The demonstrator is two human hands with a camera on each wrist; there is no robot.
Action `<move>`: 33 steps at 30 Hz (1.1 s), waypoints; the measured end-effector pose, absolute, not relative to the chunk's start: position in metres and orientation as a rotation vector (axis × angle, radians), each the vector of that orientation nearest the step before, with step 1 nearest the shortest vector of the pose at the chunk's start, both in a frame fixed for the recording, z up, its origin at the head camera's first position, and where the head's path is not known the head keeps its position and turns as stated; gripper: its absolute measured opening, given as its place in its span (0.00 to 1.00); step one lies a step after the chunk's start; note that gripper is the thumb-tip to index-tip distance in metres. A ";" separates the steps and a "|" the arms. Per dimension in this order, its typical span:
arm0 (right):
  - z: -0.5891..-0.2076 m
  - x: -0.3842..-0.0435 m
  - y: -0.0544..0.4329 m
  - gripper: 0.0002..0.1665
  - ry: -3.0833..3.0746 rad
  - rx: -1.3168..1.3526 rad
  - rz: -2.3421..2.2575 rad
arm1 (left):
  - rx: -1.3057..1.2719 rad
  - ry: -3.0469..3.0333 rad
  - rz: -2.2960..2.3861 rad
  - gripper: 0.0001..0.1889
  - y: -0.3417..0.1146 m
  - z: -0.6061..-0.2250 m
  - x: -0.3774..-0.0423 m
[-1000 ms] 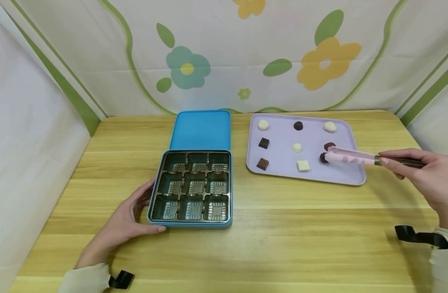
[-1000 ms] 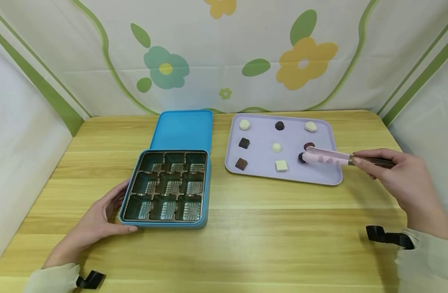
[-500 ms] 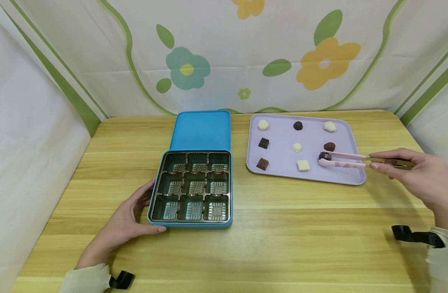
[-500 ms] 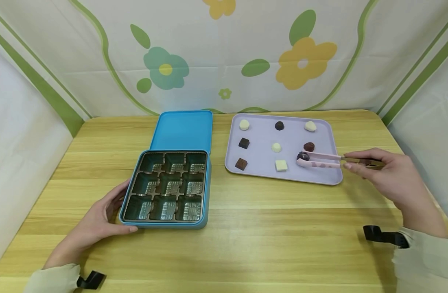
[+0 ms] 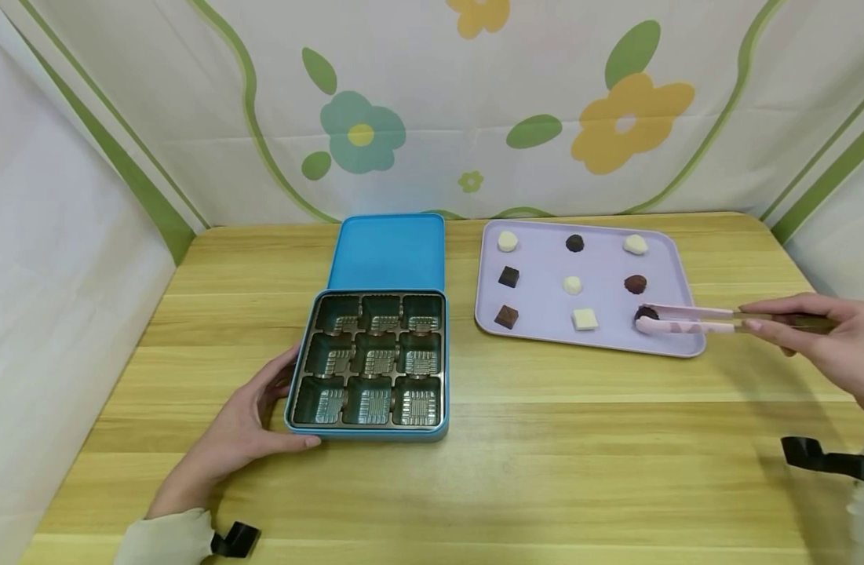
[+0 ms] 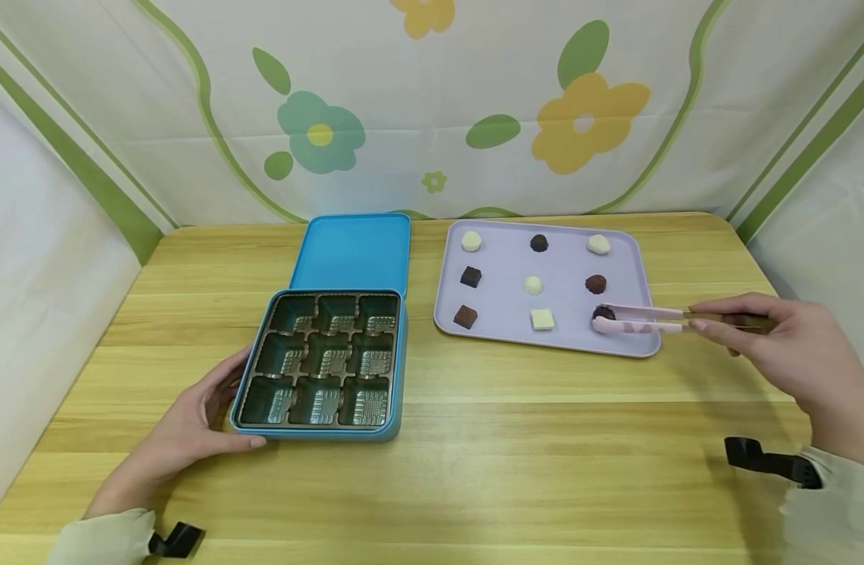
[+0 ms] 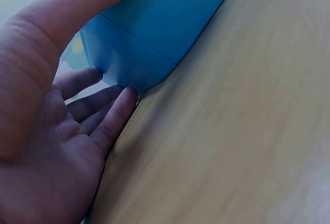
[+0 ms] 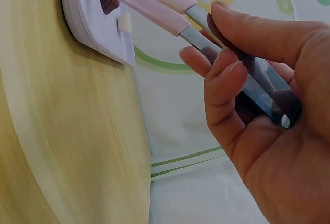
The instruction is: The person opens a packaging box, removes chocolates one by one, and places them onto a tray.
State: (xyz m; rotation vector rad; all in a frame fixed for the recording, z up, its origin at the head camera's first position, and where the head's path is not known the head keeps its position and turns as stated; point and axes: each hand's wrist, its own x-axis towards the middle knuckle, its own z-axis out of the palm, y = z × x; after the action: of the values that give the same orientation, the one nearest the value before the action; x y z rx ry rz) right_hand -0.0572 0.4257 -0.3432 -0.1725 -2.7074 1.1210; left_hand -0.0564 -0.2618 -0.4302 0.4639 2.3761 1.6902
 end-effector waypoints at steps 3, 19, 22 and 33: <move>-0.344 -0.056 0.428 0.16 -2.721 -0.184 1.113 | 0.460 2.376 1.688 0.65 -0.262 -0.430 -0.056; -0.332 -0.056 0.428 0.21 -2.580 -0.100 1.235 | 0.459 2.394 1.669 0.65 -0.263 -0.430 -0.056; -0.329 -0.056 0.413 0.19 -2.577 -0.061 1.234 | 0.453 2.394 1.665 0.65 -0.263 -0.428 -0.056; -0.331 -0.057 0.351 0.15 -2.897 0.018 1.188 | 0.426 2.376 1.663 0.65 -0.262 -0.426 -0.056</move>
State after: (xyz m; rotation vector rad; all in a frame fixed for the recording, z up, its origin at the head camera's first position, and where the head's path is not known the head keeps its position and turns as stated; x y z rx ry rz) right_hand -0.0568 0.3513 -0.3313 0.0180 -2.8971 1.1877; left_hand -0.0558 -0.2621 -0.4255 0.4258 2.3760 1.6629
